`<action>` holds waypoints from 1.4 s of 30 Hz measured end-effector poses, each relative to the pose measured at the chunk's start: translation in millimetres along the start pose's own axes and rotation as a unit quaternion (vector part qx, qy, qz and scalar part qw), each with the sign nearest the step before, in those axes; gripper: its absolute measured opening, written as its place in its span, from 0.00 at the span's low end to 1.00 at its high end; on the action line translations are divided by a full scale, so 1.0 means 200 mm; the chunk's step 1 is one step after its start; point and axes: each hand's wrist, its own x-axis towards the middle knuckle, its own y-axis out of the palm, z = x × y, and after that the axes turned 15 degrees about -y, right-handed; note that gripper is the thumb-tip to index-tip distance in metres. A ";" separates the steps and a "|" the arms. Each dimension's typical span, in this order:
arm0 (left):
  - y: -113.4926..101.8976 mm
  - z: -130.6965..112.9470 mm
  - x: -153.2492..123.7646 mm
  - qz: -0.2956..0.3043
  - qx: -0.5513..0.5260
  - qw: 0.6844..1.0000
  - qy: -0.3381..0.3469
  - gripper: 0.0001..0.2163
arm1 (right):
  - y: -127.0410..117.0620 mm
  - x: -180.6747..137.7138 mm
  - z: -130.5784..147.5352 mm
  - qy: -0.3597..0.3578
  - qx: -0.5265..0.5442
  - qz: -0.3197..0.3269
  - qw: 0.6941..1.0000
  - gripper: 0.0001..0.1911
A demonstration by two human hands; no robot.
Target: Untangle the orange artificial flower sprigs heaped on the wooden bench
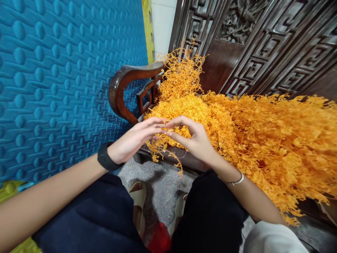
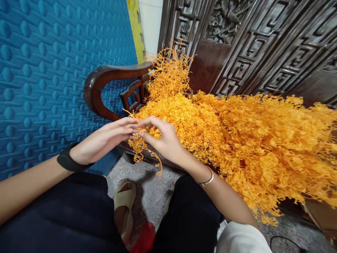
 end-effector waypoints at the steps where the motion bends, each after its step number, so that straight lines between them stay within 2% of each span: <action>1: 0.00 0.00 0.00 -0.008 0.016 1.000 0.006 0.13 | -0.01 0.01 0.00 0.018 0.061 -0.018 0.998 0.06; 5: 0.00 -0.01 -0.01 0.037 0.047 0.998 0.027 0.14 | -0.03 0.02 -0.01 0.069 0.212 -0.023 0.975 0.06; 8: 0.00 0.00 -0.01 0.072 0.052 0.995 0.036 0.13 | -0.03 0.01 -0.04 0.087 0.255 -0.026 0.963 0.05; 12: 0.00 0.00 0.00 0.105 0.035 0.994 0.006 0.15 | -0.03 0.01 -0.05 0.100 0.284 -0.040 0.953 0.07; 16: -0.01 -0.01 0.01 0.084 0.059 0.995 -0.013 0.06 | -0.03 0.01 -0.06 0.110 0.311 -0.028 0.943 0.10; 19: -0.02 -0.02 0.01 0.056 0.109 0.992 -0.014 0.08 | -0.06 0.01 -0.06 0.116 0.306 -0.027 0.945 0.13; 23: -0.04 -0.04 -0.01 0.006 0.129 0.991 -0.017 0.07 | -0.20 -0.01 -0.10 0.098 0.214 -0.034 0.971 0.15; 26: -0.08 -0.04 -0.01 -0.043 0.137 0.990 -0.004 0.07 | -0.34 -0.05 -0.20 0.080 0.114 -0.125 0.982 0.16; 29: -0.13 -0.03 0.00 -0.081 0.133 0.988 0.003 0.06 | -0.42 -0.10 -0.38 0.093 0.030 -0.208 0.973 0.14; 33: -0.15 -0.01 0.02 -0.077 0.102 0.992 -0.003 0.06 | -0.39 -0.10 -0.58 0.147 -0.030 -0.219 0.964 0.08; 35: -0.14 -0.01 0.03 -0.090 0.085 0.992 0.001 0.09 | -0.37 -0.06 -0.64 0.139 -0.069 -0.235 0.959 0.05; 38: -0.13 -0.01 0.04 -0.100 0.059 0.993 -0.009 0.13 | -0.35 0.00 -0.70 0.089 -0.176 -0.274 0.941 0.04; 42: -0.13 0.00 0.06 -0.112 0.042 0.993 0.008 0.09 | -0.36 0.02 -0.79 0.106 -0.242 -0.296 0.918 0.04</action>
